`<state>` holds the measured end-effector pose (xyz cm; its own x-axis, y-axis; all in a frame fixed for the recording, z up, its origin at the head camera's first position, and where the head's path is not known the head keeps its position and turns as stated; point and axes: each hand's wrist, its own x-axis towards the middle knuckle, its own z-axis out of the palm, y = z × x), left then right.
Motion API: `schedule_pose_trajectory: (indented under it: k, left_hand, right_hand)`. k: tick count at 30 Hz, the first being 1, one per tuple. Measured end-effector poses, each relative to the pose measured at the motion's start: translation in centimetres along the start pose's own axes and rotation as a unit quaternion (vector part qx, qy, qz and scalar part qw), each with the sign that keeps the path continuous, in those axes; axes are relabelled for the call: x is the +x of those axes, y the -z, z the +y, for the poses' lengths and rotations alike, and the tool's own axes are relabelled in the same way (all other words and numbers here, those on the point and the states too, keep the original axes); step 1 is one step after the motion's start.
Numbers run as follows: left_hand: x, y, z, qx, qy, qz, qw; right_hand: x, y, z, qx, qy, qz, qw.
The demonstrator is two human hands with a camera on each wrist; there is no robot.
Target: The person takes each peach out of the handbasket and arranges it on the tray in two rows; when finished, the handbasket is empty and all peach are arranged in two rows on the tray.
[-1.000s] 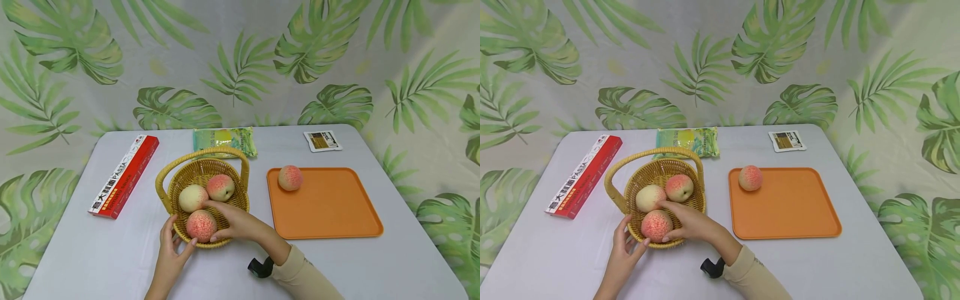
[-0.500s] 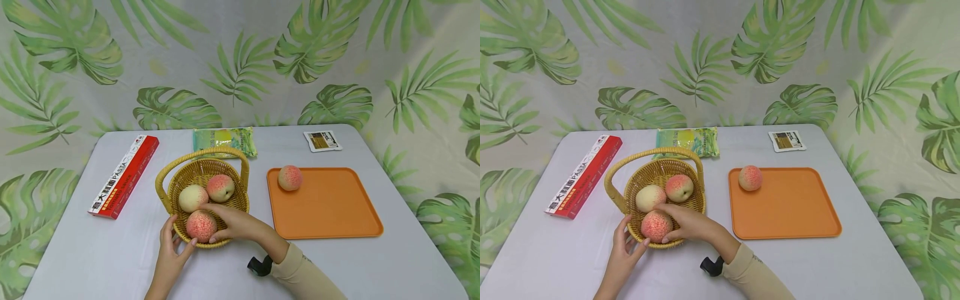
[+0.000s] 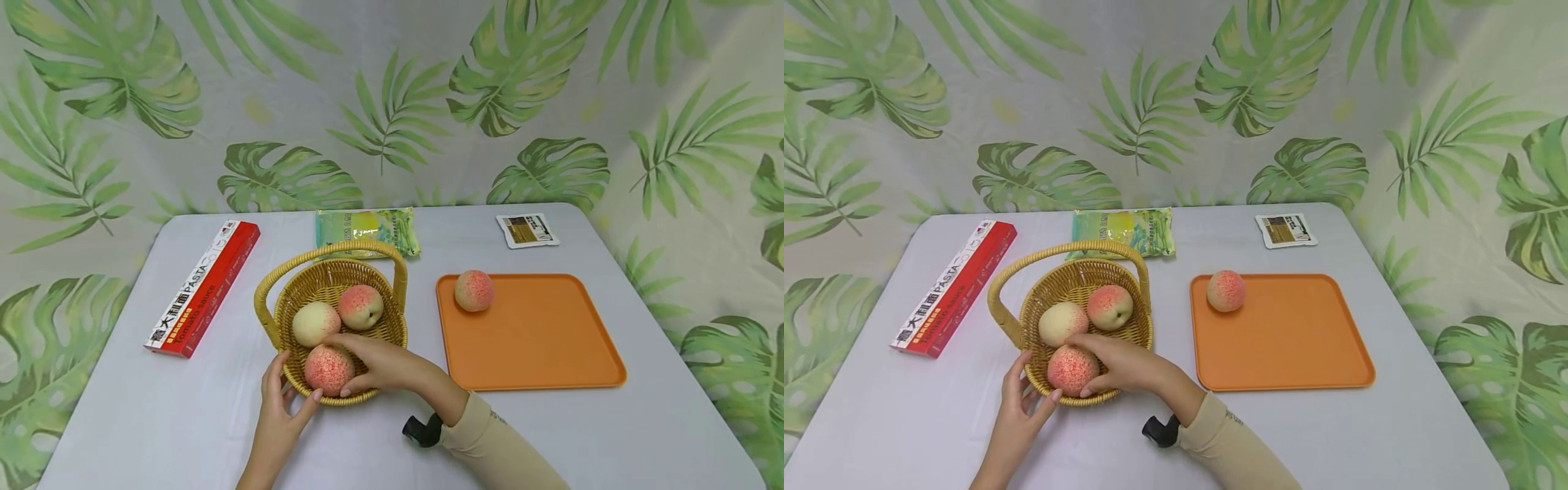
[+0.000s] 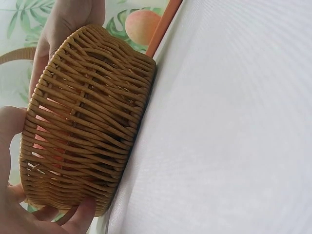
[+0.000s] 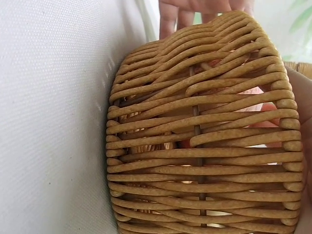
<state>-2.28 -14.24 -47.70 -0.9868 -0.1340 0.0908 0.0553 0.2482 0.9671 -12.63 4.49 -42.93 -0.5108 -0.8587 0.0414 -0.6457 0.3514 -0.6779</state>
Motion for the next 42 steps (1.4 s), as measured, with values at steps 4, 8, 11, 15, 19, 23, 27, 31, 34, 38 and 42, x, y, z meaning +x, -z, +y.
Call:
schedule_pose_trajectory:
  k: [4,8,11,15,19,23,27,31,34,38,42]
  left_hand:
    - [0.0,0.0,0.0,0.001,0.003,-0.001,1.0]
    - [0.0,0.0,0.0,0.007,0.009,-0.001,0.9999]
    - [0.0,0.1,0.0,0.014,0.013,-0.001,0.9998]
    - [-0.1,0.1,0.0,0.017,0.016,-0.002,0.9997]
    - [0.0,0.1,0.1,0.01,0.016,-0.001,0.9998]
    - [0.0,0.1,0.2,0.013,0.018,-0.001,0.9998]
    - [-0.1,0.1,0.1,0.016,0.021,-0.003,0.9997]
    - [-0.1,0.1,0.0,0.013,0.022,-0.003,0.9997]
    - [-0.1,0.1,0.0,0.01,0.022,-0.003,0.9997]
    - [-0.1,0.1,0.0,0.005,0.022,-0.003,0.9997]
    - [-0.1,0.1,0.0,0.001,0.023,-0.003,0.9997]
  right_hand:
    - [0.3,0.0,0.1,0.006,0.013,-0.003,0.9999]
    - [0.5,-0.2,0.2,0.008,0.026,-0.007,0.9996]
    - [0.7,-0.2,0.4,0.006,0.031,-0.01,0.9994]
    - [0.9,-0.2,0.5,0.004,0.038,-0.012,0.9992]
    - [1.1,-0.2,0.5,0.006,0.042,-0.019,0.9989]
    - [1.3,-0.3,0.6,0.006,0.044,-0.026,0.9987]
    - [1.4,-0.4,0.7,0.003,0.041,-0.03,0.9987]
    - [1.4,-0.3,0.6,0.003,0.037,-0.037,0.9986]
    - [1.5,-0.4,0.5,0.004,0.04,-0.04,0.9984]
    - [1.5,-0.4,0.5,0.003,0.045,-0.037,0.9983]
    - [1.4,-0.5,0.5,0.002,0.052,-0.027,0.9983]
